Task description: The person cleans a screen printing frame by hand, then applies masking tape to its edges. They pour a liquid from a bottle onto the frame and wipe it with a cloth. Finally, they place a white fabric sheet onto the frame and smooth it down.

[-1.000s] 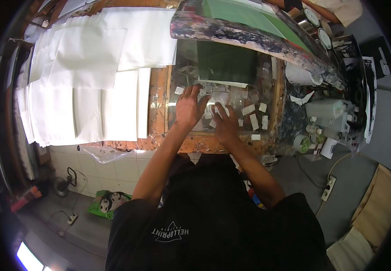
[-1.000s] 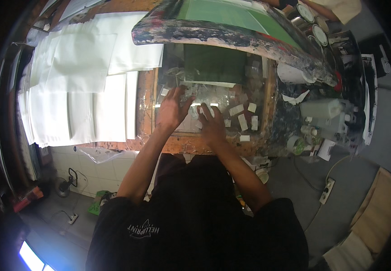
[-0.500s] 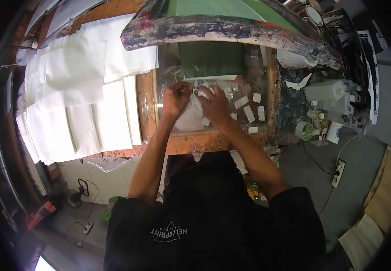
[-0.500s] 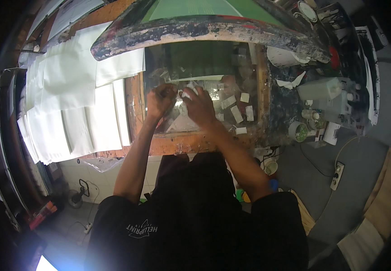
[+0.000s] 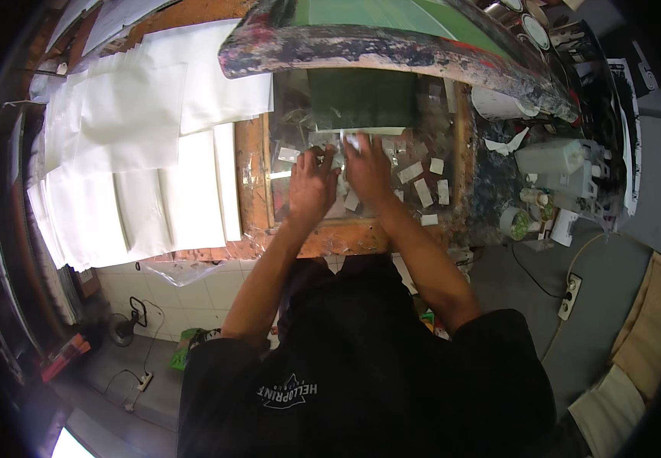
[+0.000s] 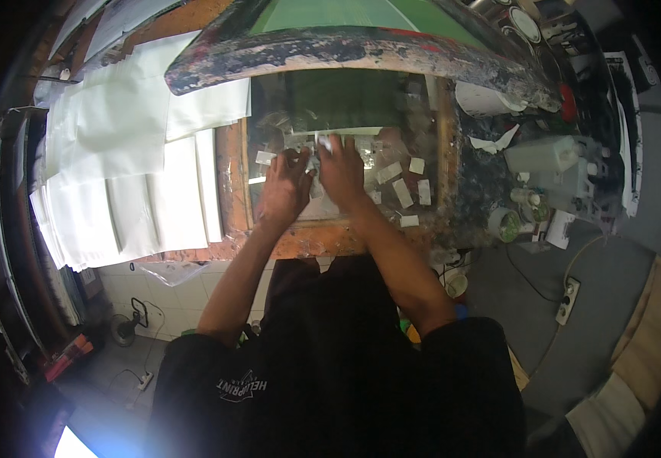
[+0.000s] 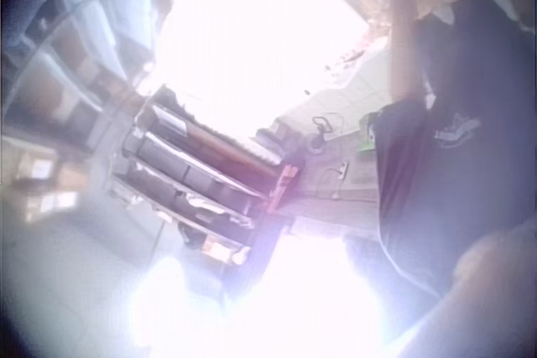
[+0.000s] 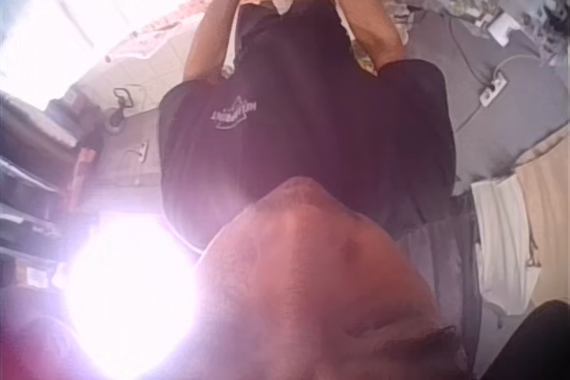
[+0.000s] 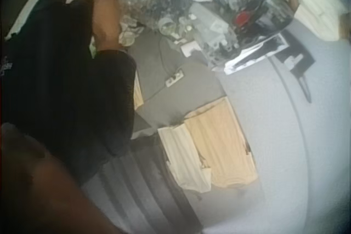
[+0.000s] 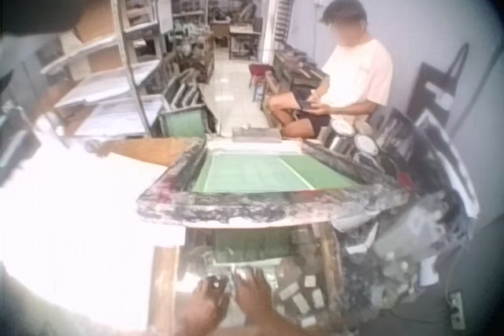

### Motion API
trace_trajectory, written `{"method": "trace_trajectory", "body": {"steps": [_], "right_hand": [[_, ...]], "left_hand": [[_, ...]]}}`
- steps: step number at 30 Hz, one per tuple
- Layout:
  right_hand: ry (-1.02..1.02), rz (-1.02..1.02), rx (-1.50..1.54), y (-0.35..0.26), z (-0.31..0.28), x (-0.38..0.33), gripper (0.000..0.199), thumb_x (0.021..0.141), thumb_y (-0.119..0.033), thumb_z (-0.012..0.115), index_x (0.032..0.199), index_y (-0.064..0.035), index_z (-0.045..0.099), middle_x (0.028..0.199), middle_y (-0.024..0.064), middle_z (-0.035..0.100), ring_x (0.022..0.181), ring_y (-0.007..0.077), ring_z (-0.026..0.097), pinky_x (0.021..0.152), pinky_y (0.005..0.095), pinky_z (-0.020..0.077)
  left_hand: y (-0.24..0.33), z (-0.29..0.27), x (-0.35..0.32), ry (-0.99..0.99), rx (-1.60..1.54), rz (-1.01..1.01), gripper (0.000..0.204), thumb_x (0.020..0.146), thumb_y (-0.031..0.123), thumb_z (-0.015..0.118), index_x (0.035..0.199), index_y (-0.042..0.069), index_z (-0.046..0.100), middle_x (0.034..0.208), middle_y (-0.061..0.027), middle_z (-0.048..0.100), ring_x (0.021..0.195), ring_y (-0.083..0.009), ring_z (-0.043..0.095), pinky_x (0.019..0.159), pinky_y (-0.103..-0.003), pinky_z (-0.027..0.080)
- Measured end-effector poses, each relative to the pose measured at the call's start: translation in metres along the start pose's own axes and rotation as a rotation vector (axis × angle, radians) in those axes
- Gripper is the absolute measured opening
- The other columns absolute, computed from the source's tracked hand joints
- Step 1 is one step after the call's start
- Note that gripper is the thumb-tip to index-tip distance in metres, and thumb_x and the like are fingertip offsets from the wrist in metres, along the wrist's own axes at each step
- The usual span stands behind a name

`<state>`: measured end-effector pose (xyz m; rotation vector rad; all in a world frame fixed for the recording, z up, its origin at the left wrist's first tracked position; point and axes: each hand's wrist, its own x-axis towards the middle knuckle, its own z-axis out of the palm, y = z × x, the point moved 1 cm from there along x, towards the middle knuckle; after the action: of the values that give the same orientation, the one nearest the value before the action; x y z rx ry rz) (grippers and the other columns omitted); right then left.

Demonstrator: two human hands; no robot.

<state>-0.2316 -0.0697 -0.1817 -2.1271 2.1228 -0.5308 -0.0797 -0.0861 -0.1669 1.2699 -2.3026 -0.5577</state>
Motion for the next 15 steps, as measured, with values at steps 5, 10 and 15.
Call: {"method": "trace_trajectory", "body": {"steps": [5, 10, 15], "right_hand": [[-0.156, 0.119, 0.34, -0.013, -0.032, -0.036, 0.014, 0.088, -0.01, 0.068, 0.098, -0.0061, 0.076, 0.093, 0.0155, 0.063, 0.087, 0.0345, 0.066, 0.075, 0.0466, 0.0542], [0.297, -0.074, 0.415, -0.036, 0.002, 0.017, 0.018, 0.087, -0.013, 0.072, 0.103, -0.0077, 0.076, 0.106, 0.0134, 0.067, 0.089, 0.0323, 0.064, 0.076, 0.0428, 0.0518], [0.159, -0.135, 0.171, -0.027, 0.009, -0.025, 0.018, 0.085, -0.014, 0.074, 0.102, -0.01, 0.076, 0.113, 0.0075, 0.067, 0.096, 0.031, 0.06, 0.079, 0.0427, 0.0504]], "left_hand": [[0.01, -0.003, -0.017, 0.045, 0.043, 0.002, 0.044, 0.089, 0.011, 0.065, 0.132, 0.003, 0.06, 0.134, -0.0163, 0.054, 0.12, -0.0363, 0.054, 0.098, -0.05, 0.044], [-0.005, -0.005, -0.031, 0.066, -0.049, 0.108, 0.032, 0.084, 0.002, 0.065, 0.116, 0.0, 0.067, 0.125, -0.0175, 0.062, 0.119, -0.0351, 0.058, 0.094, -0.047, 0.049], [-0.019, -0.007, -0.05, 0.166, -0.261, 0.163, 0.027, 0.084, -0.002, 0.065, 0.111, -0.001, 0.068, 0.111, -0.0172, 0.069, 0.108, -0.0366, 0.064, 0.093, -0.046, 0.052]]}}
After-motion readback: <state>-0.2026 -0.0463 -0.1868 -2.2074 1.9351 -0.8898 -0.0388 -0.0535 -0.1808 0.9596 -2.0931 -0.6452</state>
